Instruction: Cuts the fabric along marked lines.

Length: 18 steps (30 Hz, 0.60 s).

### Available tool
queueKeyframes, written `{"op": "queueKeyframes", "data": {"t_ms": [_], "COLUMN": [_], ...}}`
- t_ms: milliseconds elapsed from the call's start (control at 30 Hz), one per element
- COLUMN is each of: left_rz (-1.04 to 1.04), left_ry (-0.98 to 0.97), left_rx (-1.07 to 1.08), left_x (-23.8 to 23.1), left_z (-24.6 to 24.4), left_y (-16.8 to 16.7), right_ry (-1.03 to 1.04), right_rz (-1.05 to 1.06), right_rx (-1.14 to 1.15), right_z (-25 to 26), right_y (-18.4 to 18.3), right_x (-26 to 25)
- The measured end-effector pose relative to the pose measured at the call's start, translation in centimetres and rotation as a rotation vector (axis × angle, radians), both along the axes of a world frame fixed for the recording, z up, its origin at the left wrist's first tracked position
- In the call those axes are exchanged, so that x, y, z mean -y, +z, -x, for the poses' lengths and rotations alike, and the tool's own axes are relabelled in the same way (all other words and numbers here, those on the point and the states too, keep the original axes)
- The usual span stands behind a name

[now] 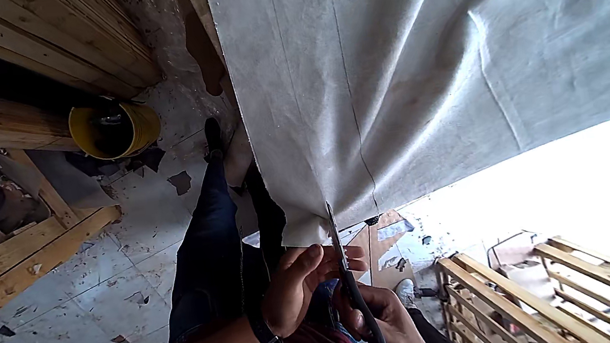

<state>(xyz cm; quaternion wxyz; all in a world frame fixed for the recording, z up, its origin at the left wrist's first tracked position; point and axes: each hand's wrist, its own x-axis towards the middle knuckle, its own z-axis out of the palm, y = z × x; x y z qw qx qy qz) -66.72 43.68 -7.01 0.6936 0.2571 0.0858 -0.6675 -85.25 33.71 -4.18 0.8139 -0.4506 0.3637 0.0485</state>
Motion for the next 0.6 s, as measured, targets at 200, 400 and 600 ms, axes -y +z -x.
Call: {"op": "queueKeyframes", "data": {"t_ms": [200,400,600], "left_rz": [0.08,-0.077,-0.071], "left_ry": [0.149,0.271,0.255], "left_rx": [-0.217,-0.12,-0.06], "left_x": [3.5,3.7,2.5], "left_z": [0.7,1.5,2.2], "left_y": [-0.8,-0.7,-1.7], "right_ry": [0.023,0.043,0.064], "right_rz": [-0.03,0.0,0.025], "right_rx": [0.009,-0.033,-0.036], "right_z": [0.2,-0.4,-1.6], "right_y": [0.9,1.4,1.2], "right_x": [0.7,1.2,2.3]}}
